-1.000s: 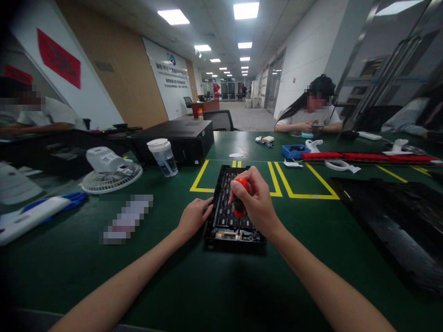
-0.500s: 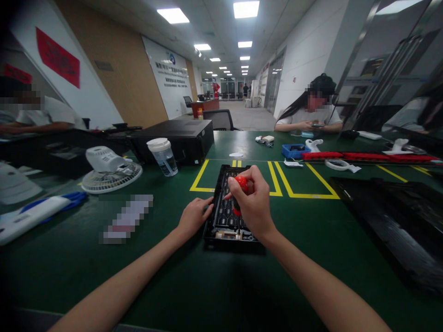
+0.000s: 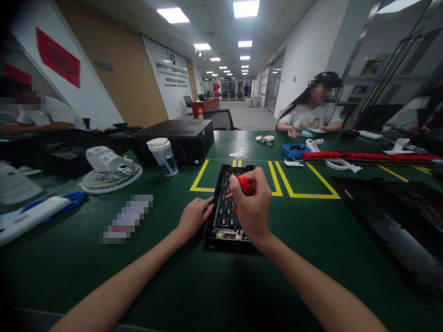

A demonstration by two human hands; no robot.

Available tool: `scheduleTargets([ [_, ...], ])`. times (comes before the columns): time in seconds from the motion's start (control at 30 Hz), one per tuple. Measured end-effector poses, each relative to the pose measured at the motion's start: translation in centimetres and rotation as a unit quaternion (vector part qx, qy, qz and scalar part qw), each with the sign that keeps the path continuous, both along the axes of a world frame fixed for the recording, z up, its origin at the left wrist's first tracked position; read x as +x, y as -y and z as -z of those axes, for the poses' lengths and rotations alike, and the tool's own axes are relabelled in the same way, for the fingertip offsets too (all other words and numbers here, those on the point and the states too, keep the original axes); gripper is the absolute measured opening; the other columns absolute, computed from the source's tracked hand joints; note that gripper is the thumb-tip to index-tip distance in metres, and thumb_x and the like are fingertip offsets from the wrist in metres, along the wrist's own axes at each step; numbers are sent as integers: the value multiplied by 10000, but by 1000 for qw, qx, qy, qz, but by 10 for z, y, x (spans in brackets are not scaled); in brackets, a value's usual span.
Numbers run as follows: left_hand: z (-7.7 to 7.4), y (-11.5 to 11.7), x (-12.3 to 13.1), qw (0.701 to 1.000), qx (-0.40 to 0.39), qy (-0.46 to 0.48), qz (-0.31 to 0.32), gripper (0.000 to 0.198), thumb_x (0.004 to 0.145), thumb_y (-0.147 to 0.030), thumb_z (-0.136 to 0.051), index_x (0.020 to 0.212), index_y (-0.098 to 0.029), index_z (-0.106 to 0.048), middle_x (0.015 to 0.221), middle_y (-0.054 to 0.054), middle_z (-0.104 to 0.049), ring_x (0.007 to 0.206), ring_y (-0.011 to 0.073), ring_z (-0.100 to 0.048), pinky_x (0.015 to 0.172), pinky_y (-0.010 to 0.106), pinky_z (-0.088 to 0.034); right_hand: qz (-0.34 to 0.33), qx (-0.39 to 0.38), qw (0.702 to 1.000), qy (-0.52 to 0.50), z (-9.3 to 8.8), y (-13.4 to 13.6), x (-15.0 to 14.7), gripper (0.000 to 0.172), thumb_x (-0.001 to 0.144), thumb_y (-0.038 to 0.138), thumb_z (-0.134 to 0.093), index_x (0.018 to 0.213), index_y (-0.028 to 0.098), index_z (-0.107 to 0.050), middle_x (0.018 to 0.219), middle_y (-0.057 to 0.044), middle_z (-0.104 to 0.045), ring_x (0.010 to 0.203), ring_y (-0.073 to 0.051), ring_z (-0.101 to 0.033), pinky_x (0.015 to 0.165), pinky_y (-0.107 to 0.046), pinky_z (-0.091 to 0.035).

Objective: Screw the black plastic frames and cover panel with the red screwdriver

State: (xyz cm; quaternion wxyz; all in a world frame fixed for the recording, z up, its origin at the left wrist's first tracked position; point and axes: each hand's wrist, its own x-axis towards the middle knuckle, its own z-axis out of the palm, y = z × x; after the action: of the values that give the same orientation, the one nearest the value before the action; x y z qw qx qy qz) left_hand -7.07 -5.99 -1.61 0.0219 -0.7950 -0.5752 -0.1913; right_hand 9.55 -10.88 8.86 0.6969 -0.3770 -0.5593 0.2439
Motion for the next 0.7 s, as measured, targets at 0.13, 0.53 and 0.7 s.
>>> scheduleTargets([
  [0.13,1,-1,-1,1000,4,-2,2,372,895,-350,-350,1197,-215,-520,931,55,-644,832,155,-550,716,251,-414,10,-8,1000,-6,1,-1,-1,171,782,262,-584,713,213,-436,641,44,-429,487,-76,-495,427,-210,-494],
  [0.53,4,-3,-2,1000,4,-1,1,377,895,-350,-348,1195,-202,-522,925,54,-645,830,153,-549,729,254,-419,-117,-41,991,-41,5,-11,12,217,803,269,-546,776,208,-340,837,-5,-625,531,-111,-615,477,-238,-509],
  [0.7,3,-3,-2,1000,6,-4,6,377,897,-350,-345,1193,-203,-525,903,52,-644,814,151,-550,710,248,-419,-254,-50,964,-55,6,-25,26,136,792,216,-526,787,195,-392,868,-26,-638,739,-163,-641,640,-335,-540],
])
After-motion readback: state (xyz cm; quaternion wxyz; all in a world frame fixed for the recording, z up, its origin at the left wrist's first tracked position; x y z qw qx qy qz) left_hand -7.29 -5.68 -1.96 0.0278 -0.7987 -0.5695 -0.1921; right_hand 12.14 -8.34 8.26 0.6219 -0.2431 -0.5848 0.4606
